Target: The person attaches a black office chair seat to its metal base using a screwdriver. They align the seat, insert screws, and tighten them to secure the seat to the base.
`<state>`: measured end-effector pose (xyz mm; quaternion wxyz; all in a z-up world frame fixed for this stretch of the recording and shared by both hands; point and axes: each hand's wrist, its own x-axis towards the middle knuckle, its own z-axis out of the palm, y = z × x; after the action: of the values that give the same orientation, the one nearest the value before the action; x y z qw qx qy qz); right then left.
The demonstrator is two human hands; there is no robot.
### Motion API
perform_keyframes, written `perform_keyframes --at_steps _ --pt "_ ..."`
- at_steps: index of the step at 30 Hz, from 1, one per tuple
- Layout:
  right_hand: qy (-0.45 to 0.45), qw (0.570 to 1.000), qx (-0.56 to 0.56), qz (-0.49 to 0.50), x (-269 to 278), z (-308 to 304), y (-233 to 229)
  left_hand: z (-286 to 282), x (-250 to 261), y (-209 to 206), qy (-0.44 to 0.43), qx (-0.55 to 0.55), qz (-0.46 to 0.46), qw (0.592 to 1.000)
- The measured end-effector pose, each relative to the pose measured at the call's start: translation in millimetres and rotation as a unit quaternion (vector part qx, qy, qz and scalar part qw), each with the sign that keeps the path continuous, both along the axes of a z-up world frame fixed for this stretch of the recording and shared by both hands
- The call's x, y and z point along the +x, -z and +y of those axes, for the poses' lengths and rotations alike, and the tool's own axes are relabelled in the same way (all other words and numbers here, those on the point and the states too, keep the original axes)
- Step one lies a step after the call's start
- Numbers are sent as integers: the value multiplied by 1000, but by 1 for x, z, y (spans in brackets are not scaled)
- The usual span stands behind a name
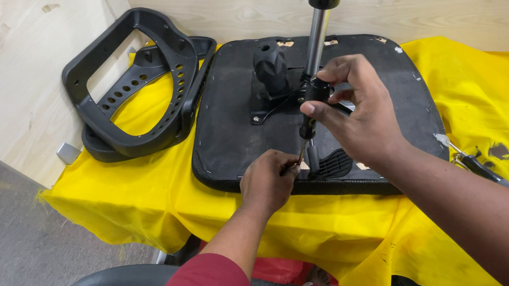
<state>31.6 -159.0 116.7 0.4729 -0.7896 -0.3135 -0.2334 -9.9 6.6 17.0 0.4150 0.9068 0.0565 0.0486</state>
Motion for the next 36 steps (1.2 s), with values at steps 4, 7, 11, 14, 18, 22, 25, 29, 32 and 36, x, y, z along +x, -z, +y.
perform_keyframes --at_steps 4,7,11,14,18,22,25,29,32,36 --pt "13 998 39 56 2 3 -1 1 0 2 14 4 -30 999" --pt "-52 990 90 90 -1 3 0 0 1 3 17 10 -38 999" --pt "-93 992 81 36 -5 0 0 -3 1 1 4 16 -31 999" --pt "15 998 -1 63 -6 0 1 -5 0 -2 -6 11 -20 1000" --pt "-49 996 59 37 -5 3 1 -8 -3 -9 -24 10 -13 1000" --pt "-81 990 89 67 -8 6 0 -9 -5 -15 -27 14 2 1000" --pt "-77 995 56 34 -10 6 -3 -8 -6 -17 -19 6 6 1000" --pt "-24 1000 -1 -11 -9 7 -2 -3 -3 -15 4 11 18 1000" --pt "-43 999 22 8 -10 10 -1 -2 -2 -12 8 10 20 1000" --pt "-79 986 110 93 -11 10 0 -1 0 -10 15 16 21 1000"
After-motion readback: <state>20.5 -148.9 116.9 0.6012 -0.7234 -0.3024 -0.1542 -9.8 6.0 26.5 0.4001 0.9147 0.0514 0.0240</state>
